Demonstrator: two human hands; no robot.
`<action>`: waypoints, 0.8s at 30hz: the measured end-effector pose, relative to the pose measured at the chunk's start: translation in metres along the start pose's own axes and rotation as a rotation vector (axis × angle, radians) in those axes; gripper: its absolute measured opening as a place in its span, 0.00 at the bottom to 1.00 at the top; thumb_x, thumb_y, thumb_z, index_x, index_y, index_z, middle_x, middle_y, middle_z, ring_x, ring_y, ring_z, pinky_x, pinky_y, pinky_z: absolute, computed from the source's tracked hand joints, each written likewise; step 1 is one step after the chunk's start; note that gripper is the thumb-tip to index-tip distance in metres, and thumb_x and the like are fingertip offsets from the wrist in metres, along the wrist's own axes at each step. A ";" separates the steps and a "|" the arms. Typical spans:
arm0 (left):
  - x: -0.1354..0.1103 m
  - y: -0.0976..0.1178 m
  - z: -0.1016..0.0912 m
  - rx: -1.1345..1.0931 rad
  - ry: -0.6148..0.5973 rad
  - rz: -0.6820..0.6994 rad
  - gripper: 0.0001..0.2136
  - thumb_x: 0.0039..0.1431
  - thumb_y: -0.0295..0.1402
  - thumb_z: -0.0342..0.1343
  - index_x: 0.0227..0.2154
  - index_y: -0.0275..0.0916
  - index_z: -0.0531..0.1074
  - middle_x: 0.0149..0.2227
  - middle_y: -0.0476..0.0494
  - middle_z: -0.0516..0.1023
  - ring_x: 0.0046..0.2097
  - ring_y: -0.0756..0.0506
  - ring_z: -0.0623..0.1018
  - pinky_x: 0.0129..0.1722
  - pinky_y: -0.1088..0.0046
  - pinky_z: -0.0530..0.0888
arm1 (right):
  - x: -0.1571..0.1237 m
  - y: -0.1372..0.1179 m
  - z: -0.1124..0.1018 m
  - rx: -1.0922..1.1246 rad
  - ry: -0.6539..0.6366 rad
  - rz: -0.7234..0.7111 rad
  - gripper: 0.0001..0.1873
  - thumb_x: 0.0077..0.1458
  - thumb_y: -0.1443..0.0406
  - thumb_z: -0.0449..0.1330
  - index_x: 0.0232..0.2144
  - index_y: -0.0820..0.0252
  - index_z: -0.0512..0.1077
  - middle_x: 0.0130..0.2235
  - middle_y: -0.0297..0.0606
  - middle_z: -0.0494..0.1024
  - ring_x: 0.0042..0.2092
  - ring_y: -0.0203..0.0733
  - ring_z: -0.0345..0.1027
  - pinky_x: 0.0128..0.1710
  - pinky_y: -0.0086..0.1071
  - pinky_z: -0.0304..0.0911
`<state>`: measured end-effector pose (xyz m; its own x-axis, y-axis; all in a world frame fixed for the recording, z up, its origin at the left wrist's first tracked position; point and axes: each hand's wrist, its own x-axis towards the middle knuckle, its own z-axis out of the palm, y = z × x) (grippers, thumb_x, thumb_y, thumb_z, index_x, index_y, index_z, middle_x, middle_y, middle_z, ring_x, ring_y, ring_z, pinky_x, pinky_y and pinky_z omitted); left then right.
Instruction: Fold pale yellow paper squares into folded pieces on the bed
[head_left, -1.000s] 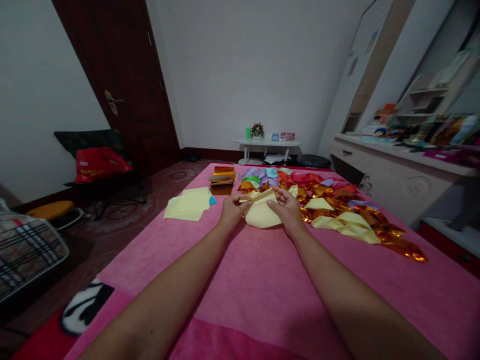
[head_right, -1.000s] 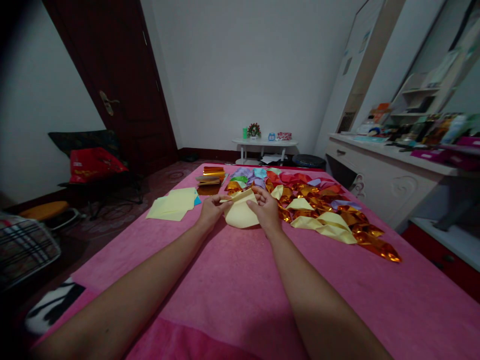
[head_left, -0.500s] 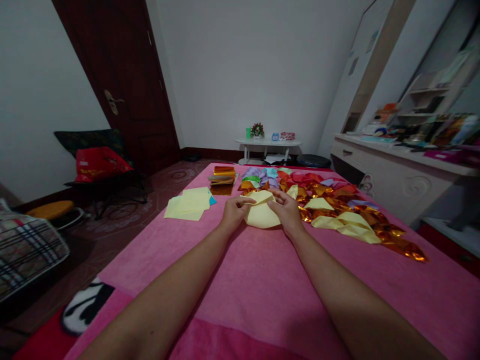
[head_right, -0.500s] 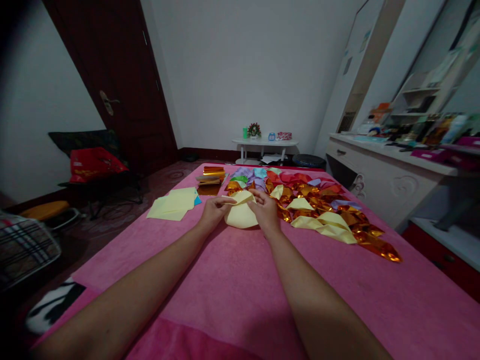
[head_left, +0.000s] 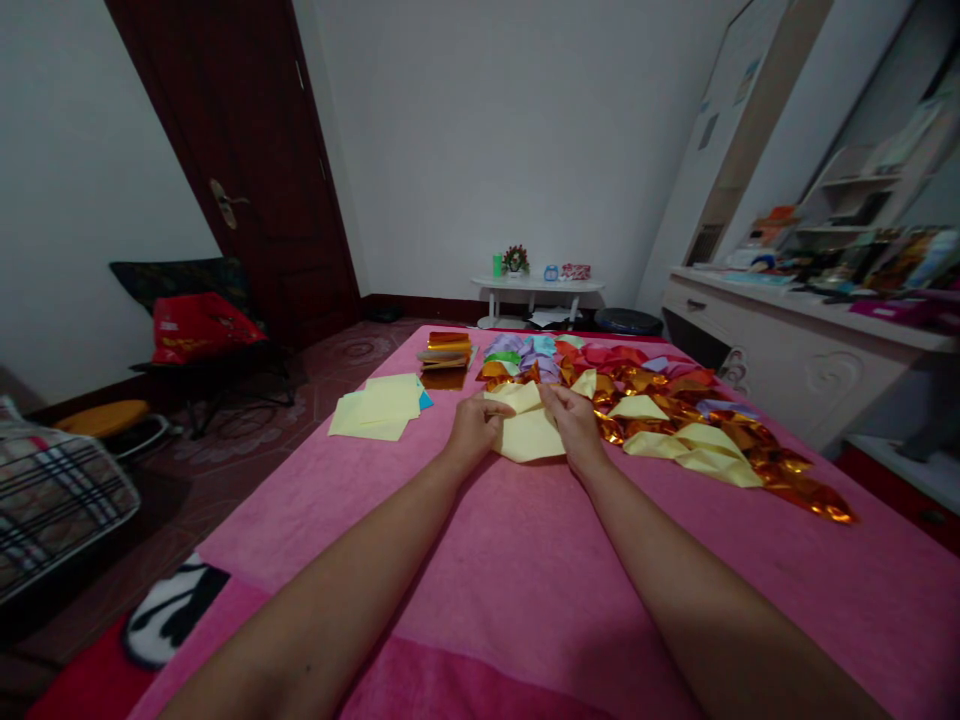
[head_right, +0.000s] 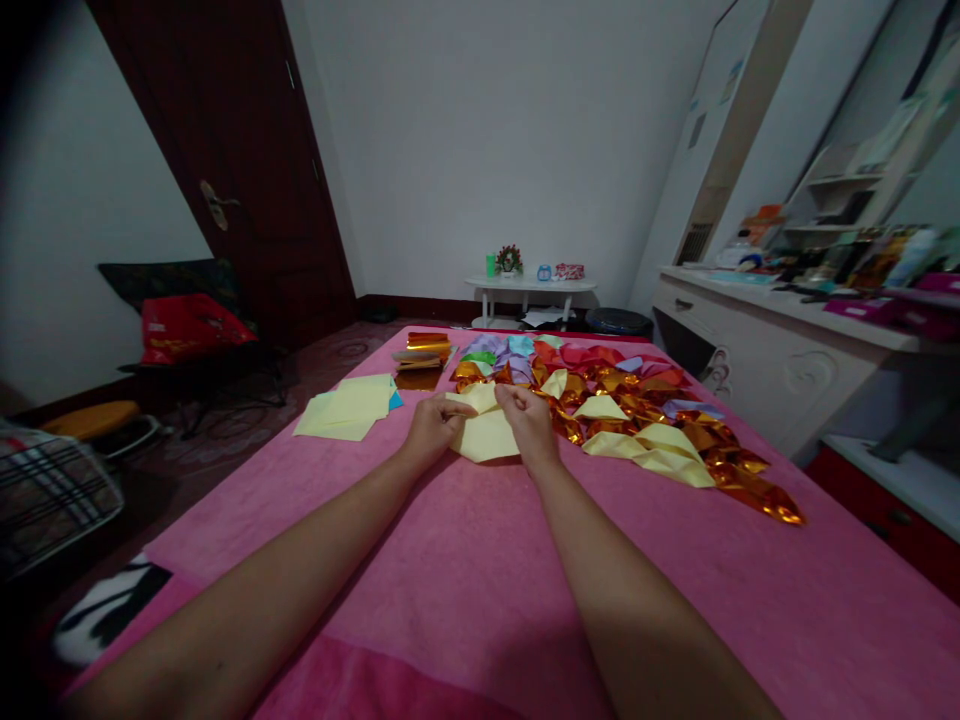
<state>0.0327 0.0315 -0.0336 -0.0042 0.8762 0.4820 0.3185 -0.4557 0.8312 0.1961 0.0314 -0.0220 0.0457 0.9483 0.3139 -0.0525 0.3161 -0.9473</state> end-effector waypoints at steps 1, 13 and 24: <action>-0.001 0.002 0.000 -0.006 -0.002 -0.002 0.15 0.42 0.16 0.51 0.27 0.36 0.81 0.33 0.44 0.76 0.33 0.49 0.73 0.33 0.76 0.69 | 0.001 0.001 0.000 -0.008 0.010 -0.002 0.21 0.44 0.53 0.64 0.36 0.62 0.75 0.31 0.40 0.80 0.28 0.43 0.72 0.24 0.30 0.63; 0.003 -0.002 0.003 -0.363 0.042 -0.181 0.14 0.43 0.33 0.63 0.34 0.31 0.77 0.32 0.39 0.80 0.29 0.48 0.76 0.29 0.74 0.71 | 0.002 0.003 -0.001 -0.012 0.064 0.009 0.24 0.38 0.60 0.66 0.41 0.62 0.72 0.35 0.43 0.80 0.31 0.44 0.74 0.29 0.33 0.67; 0.000 0.008 0.001 -0.581 -0.031 -0.327 0.29 0.27 0.28 0.71 0.40 0.30 0.75 0.33 0.38 0.80 0.29 0.46 0.77 0.30 0.72 0.73 | -0.002 0.003 0.001 -0.111 -0.055 0.064 0.29 0.31 0.63 0.69 0.42 0.62 0.74 0.35 0.41 0.79 0.30 0.43 0.72 0.27 0.32 0.66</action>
<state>0.0361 0.0282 -0.0271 0.0163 0.9838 0.1787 -0.2569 -0.1686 0.9516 0.1953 0.0302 -0.0253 -0.0090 0.9674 0.2531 0.0571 0.2532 -0.9657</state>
